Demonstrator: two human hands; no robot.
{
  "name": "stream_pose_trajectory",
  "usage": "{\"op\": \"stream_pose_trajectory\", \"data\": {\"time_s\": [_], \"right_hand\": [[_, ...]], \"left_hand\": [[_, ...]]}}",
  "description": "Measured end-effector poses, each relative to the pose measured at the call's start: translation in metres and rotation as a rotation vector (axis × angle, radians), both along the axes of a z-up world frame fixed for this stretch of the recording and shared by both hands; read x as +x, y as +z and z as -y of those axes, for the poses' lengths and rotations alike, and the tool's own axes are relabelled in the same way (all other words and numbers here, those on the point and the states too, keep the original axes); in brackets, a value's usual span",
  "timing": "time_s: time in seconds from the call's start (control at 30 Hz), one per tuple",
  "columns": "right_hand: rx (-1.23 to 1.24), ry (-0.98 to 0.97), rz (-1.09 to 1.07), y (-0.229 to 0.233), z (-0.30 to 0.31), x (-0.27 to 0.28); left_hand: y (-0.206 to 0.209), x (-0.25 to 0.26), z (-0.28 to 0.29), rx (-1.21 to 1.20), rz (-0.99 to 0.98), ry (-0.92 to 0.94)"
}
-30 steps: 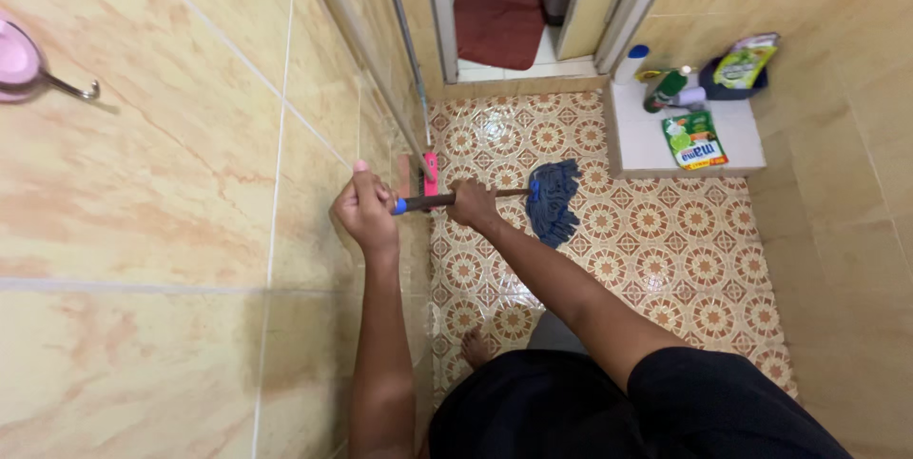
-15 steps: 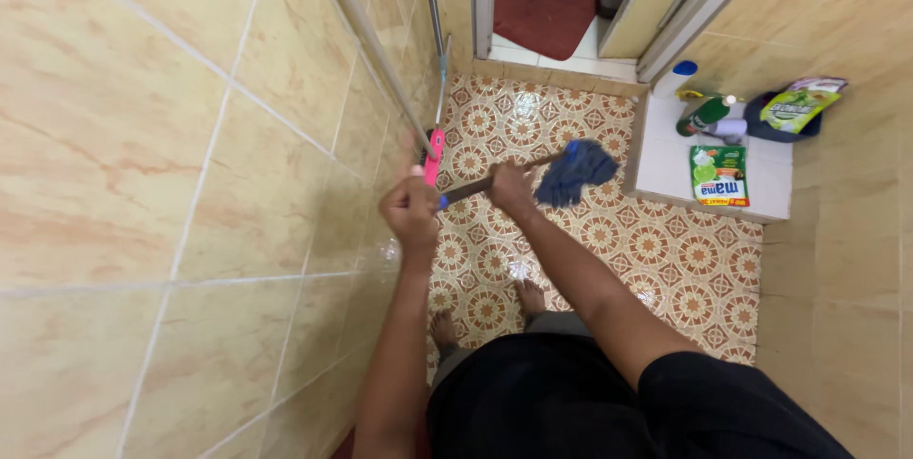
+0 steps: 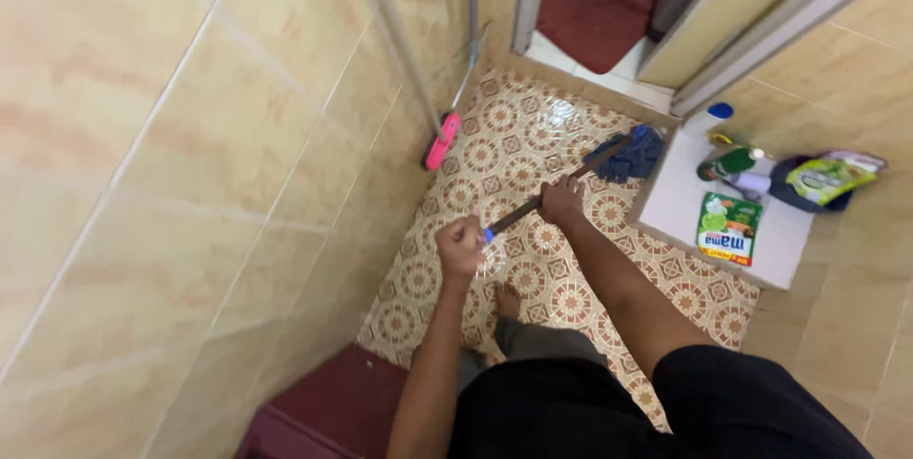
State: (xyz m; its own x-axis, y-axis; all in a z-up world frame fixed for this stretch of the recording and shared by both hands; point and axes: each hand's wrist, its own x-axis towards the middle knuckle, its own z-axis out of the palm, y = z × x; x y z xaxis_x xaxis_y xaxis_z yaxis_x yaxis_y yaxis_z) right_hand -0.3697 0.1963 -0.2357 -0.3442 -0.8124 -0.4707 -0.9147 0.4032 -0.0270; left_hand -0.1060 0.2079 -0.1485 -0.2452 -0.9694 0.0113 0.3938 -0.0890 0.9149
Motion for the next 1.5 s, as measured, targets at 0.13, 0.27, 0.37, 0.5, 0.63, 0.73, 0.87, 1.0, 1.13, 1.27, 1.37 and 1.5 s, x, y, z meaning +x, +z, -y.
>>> {"op": "stream_pose_trajectory", "data": {"time_s": [0.13, 0.27, 0.37, 0.5, 0.63, 0.73, 0.87, 1.0, 1.13, 1.27, 1.37, 1.5], "right_hand": [[-0.052, 0.095, 0.048, -0.002, 0.014, 0.056], [-0.126, 0.252, 0.083, 0.012, 0.028, 0.136], [-0.153, 0.369, 0.159, 0.018, 0.018, 0.194], [-0.029, 0.717, 0.218, 0.009, 0.0, 0.261], [0.04, 0.957, 0.349, 0.0, -0.043, 0.312], [0.048, 1.045, 0.419, -0.005, -0.088, 0.339], [0.185, 0.973, 0.395, 0.019, -0.128, 0.337], [0.006, 0.95, 0.312, 0.024, -0.148, 0.319], [0.023, 0.828, 0.118, -0.007, -0.109, 0.267], [0.001, 0.613, 0.131, -0.032, -0.056, 0.19], [0.059, 0.514, 0.133, -0.027, -0.008, 0.133], [0.055, 0.517, 0.055, -0.014, 0.027, 0.078]], "left_hand": [[0.0, 0.048, 0.007, 0.188, 0.058, 0.241], [0.041, 0.121, 0.005, 0.107, 0.069, 0.384], [0.069, 0.179, -0.031, 0.034, 0.072, 0.443], [0.105, 0.227, -0.106, -0.044, -0.194, 0.58], [0.144, 0.273, -0.189, -0.102, -0.15, 0.563], [0.153, 0.287, -0.238, -0.155, -0.141, 0.505], [0.129, 0.264, -0.275, -0.142, -0.28, 0.979], [0.088, 0.224, -0.278, 0.121, -0.296, 1.359], [0.051, 0.167, -0.244, 0.393, -0.25, 1.443], [0.017, 0.101, -0.173, 0.437, -0.146, 1.331], [0.011, 0.038, -0.139, 0.545, 0.238, 1.048], [0.017, -0.018, -0.107, 0.449, -0.018, 0.879]]}}
